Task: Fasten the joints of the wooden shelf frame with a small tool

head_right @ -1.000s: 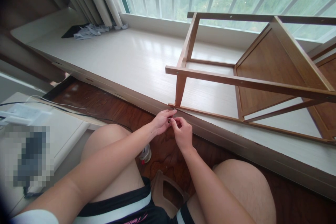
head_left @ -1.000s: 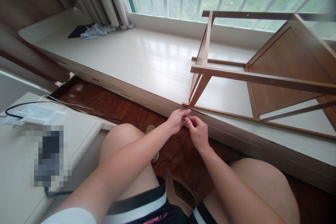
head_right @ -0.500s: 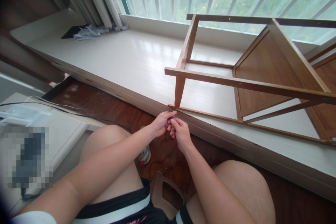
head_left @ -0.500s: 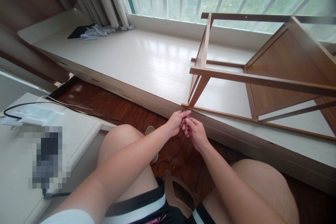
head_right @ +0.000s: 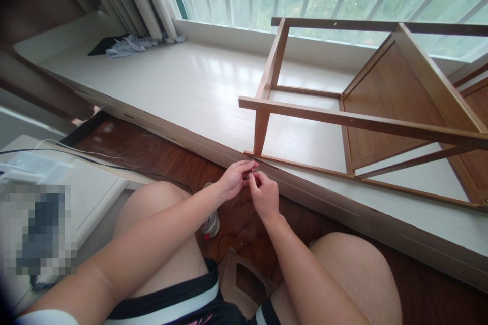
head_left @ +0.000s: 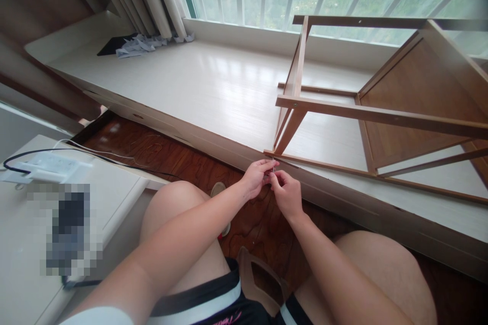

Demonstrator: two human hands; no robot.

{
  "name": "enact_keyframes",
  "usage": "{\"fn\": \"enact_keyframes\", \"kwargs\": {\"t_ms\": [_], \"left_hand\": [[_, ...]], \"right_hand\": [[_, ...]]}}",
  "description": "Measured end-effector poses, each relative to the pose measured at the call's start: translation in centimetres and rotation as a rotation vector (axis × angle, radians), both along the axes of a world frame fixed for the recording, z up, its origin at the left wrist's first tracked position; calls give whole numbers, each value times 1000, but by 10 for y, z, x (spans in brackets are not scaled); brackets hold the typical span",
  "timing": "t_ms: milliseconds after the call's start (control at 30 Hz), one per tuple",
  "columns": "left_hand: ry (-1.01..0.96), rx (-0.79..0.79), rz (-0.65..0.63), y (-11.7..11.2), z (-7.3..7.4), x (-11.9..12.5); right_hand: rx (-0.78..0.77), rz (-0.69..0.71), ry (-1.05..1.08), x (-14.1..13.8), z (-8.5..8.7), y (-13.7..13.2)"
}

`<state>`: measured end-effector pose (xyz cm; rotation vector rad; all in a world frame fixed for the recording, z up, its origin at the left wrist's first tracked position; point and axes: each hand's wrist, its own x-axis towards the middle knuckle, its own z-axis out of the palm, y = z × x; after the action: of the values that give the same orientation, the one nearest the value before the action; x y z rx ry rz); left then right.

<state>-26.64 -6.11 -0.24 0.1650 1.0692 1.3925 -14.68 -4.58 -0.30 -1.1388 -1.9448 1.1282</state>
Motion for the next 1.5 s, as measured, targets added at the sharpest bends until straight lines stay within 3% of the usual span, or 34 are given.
{"fn": "enact_keyframes", "kwargs": {"t_ms": [433, 700, 800, 933, 1067, 1233, 1367, 1500], "left_hand": [[7, 0, -28, 1, -5, -5], [25, -6, -34, 2, -5, -5], [32, 8, -47, 3, -4, -6], [41, 47, -104, 3, -4, -8], [47, 45, -177, 2, -2, -9], [-31, -51, -133, 1, 5, -9], [-85, -90, -100, 1, 7, -8], [-58, -77, -140, 0, 5, -6]], "right_hand": [[81, -22, -91, 0, -2, 1], [16, -17, -13, -1, 0, 1], [-117, -12, 94, -3, 2, 0], [-411, 7, 324, -10, 1, 0], [-822, 56, 568, -14, 0, 1], [-1268, 194, 878, -14, 3, 3], [-1339, 243, 944, -14, 5, 3], [-1179, 185, 804, -16, 3, -1]]}}
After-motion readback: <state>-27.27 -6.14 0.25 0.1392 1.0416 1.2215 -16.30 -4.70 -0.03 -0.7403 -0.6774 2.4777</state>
